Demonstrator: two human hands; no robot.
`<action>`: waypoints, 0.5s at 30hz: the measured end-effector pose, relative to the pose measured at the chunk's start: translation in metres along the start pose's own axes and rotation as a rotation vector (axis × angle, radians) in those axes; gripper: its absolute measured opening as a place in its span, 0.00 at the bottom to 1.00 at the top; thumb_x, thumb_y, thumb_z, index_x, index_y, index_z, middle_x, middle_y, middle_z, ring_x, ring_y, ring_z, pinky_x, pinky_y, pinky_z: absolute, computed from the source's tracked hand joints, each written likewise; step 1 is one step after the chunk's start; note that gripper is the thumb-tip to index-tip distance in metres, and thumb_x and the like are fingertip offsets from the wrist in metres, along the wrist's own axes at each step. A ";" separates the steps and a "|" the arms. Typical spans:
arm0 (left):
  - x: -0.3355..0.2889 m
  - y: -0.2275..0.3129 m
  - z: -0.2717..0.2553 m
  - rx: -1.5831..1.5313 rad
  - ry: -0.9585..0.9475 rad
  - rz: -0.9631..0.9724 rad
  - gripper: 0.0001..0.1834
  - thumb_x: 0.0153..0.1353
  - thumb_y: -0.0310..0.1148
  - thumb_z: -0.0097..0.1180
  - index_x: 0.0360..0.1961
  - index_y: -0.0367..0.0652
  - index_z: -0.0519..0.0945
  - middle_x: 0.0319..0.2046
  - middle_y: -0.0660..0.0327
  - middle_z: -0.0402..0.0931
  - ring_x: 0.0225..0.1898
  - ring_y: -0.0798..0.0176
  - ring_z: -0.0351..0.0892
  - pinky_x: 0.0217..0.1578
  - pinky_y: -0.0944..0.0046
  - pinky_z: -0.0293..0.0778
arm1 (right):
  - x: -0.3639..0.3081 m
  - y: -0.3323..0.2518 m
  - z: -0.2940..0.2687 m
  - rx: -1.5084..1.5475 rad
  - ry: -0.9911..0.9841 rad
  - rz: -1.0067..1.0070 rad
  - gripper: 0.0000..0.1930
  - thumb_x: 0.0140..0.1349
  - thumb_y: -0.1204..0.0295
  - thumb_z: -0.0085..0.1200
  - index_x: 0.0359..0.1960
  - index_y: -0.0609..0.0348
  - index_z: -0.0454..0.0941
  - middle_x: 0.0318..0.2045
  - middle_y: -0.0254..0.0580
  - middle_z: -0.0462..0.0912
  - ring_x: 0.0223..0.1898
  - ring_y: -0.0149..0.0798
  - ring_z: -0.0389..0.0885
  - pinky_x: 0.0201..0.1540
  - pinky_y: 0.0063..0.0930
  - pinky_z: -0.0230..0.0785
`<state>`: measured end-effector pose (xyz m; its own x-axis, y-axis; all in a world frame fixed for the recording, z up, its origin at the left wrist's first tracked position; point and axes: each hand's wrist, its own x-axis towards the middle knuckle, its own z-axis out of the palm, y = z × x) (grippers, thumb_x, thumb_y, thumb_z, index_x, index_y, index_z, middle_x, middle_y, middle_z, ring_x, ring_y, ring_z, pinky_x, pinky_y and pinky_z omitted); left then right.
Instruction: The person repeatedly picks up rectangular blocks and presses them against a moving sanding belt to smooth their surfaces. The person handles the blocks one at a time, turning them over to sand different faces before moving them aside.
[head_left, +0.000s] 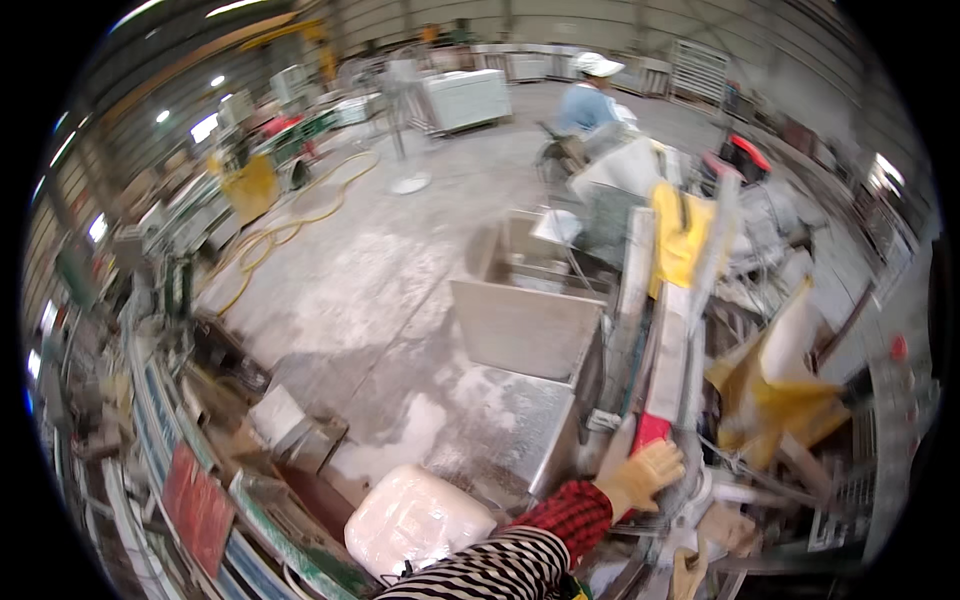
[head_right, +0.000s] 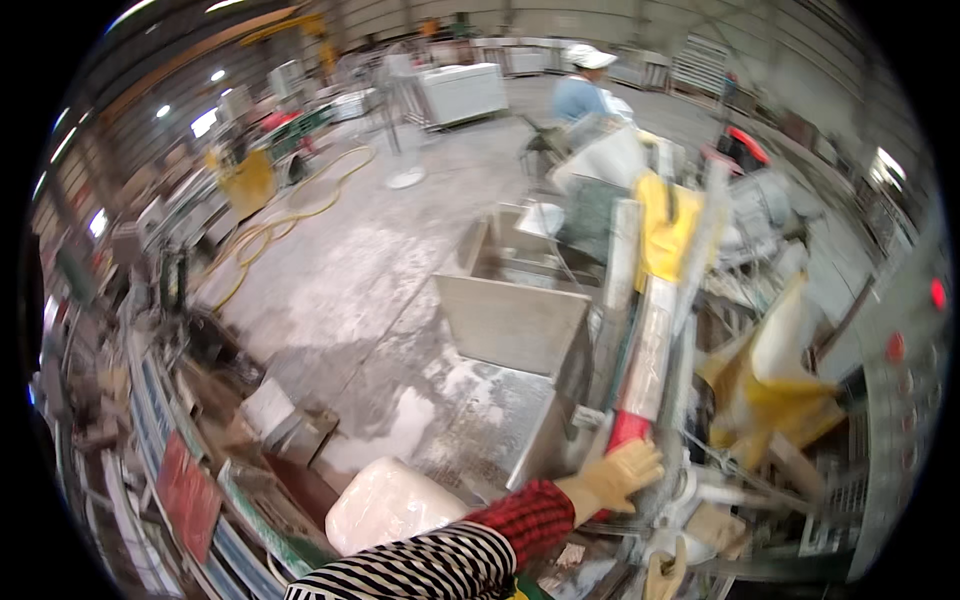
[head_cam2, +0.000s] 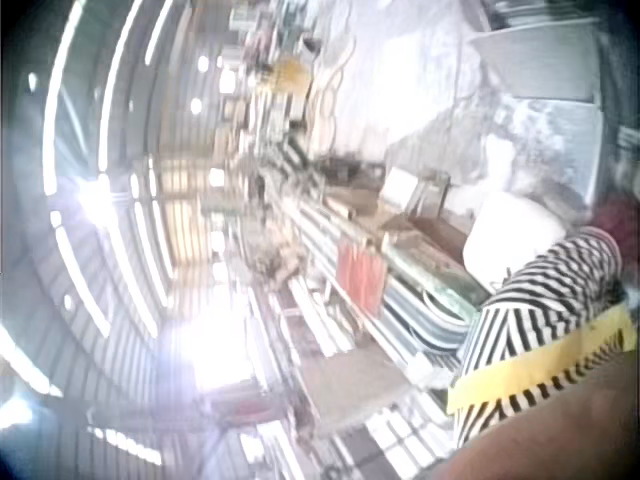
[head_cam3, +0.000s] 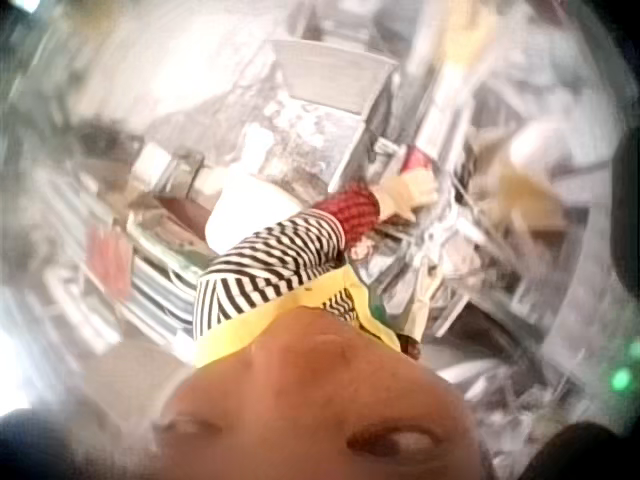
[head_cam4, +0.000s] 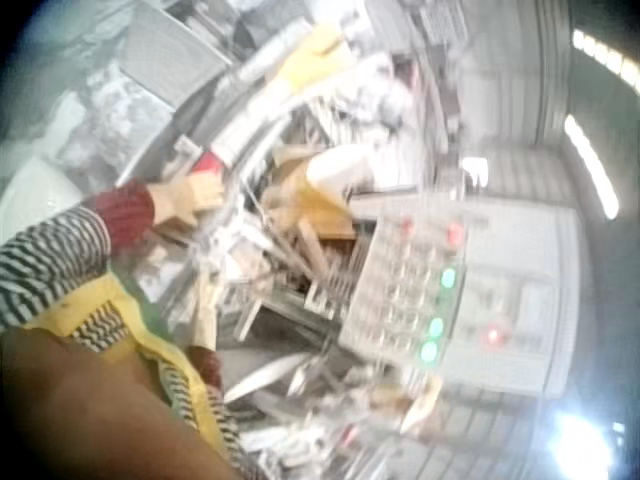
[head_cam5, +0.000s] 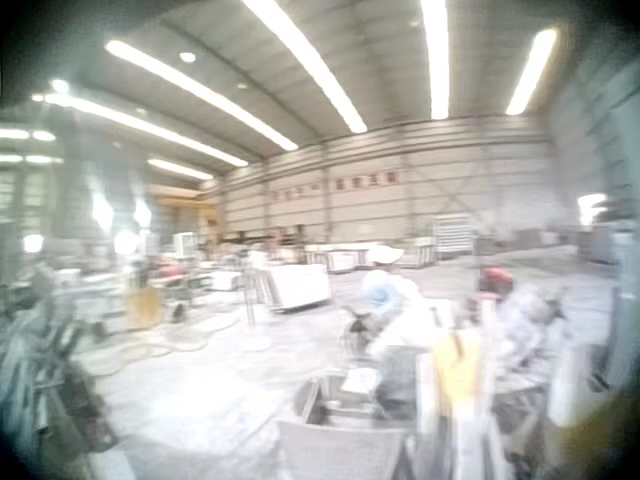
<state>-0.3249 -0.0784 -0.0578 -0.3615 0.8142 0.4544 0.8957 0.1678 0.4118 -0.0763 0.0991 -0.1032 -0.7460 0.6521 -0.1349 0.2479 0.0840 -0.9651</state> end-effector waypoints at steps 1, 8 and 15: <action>-0.001 0.002 0.007 -0.053 0.004 -0.012 0.52 0.28 0.47 0.77 0.59 0.41 0.71 0.66 0.45 0.62 0.70 0.41 0.55 0.71 0.44 0.48 | 0.028 -0.017 0.012 -0.050 -0.038 -0.068 0.34 0.57 0.79 0.60 0.67 0.65 0.62 0.35 0.36 0.76 0.32 0.27 0.71 0.35 0.23 0.69; -0.001 -0.012 0.039 0.132 -0.080 -0.004 0.58 0.29 0.57 0.70 0.64 0.37 0.66 0.69 0.46 0.57 0.72 0.43 0.48 0.71 0.42 0.38 | 0.217 -0.132 0.178 -0.666 -0.228 -0.417 0.41 0.56 0.60 0.64 0.66 0.71 0.60 0.66 0.65 0.64 0.66 0.58 0.64 0.67 0.42 0.57; -0.019 -0.055 0.145 0.976 0.171 -0.083 0.33 0.62 0.43 0.48 0.68 0.48 0.63 0.69 0.58 0.58 0.73 0.49 0.48 0.74 0.49 0.41 | 0.191 -0.177 0.271 -0.914 -0.111 -0.153 0.44 0.58 0.56 0.61 0.72 0.58 0.52 0.71 0.64 0.52 0.71 0.61 0.52 0.70 0.43 0.52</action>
<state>-0.3296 -0.0229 -0.2036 -0.3966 0.7005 0.5932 0.6584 0.6674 -0.3479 -0.4302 0.0042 -0.0191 -0.8537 0.5133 -0.0874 0.4973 0.7540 -0.4292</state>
